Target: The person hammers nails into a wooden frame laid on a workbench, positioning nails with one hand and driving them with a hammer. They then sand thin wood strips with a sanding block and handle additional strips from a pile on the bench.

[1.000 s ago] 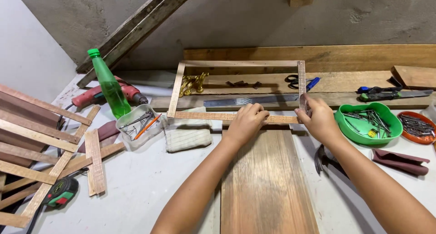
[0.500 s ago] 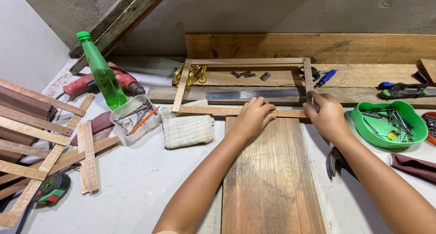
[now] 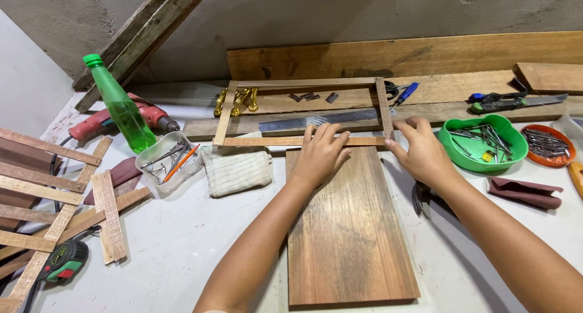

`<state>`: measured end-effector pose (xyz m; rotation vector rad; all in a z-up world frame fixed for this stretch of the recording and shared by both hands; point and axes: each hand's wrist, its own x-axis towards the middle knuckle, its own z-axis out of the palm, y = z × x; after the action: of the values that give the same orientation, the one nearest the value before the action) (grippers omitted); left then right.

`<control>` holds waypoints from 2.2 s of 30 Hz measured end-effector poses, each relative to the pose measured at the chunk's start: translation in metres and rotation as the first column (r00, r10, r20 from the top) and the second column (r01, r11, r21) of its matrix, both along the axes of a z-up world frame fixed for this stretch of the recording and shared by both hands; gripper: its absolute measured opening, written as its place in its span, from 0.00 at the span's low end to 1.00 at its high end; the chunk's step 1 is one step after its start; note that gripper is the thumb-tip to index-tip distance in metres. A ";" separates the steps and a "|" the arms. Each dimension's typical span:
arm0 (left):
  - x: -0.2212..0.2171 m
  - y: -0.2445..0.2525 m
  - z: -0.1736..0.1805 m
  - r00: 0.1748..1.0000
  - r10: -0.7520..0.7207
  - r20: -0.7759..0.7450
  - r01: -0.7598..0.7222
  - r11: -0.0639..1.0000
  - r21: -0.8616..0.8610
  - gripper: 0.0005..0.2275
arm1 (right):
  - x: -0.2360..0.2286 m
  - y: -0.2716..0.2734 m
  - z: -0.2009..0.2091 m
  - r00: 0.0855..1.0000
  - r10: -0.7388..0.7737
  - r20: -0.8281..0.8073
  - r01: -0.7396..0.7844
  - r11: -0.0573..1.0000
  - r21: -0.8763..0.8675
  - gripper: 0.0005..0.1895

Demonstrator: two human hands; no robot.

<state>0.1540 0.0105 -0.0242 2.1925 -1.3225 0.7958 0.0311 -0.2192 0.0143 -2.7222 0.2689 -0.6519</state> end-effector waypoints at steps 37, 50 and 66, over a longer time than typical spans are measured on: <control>-0.359 -0.421 0.021 0.747 -0.408 -0.525 0.552 0.820 0.148 0.20 | -0.408 -0.253 0.005 0.742 -0.657 -0.133 0.662 0.750 -0.008 0.27; -0.367 -0.451 0.000 0.511 -0.517 -0.687 0.603 0.785 -0.141 0.27 | -0.413 -0.275 0.001 0.771 -0.615 -0.166 0.636 0.752 0.170 0.31; -0.334 -0.480 -0.046 0.357 -0.537 -0.764 0.514 0.796 -0.319 0.32 | -0.428 -0.282 -0.022 0.828 -0.556 0.068 0.506 0.795 0.335 0.14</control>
<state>-0.1796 -0.4698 -0.0697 1.5261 -1.2951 -0.4854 -0.3968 -0.5011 -0.0074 -2.2685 1.0359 -0.8890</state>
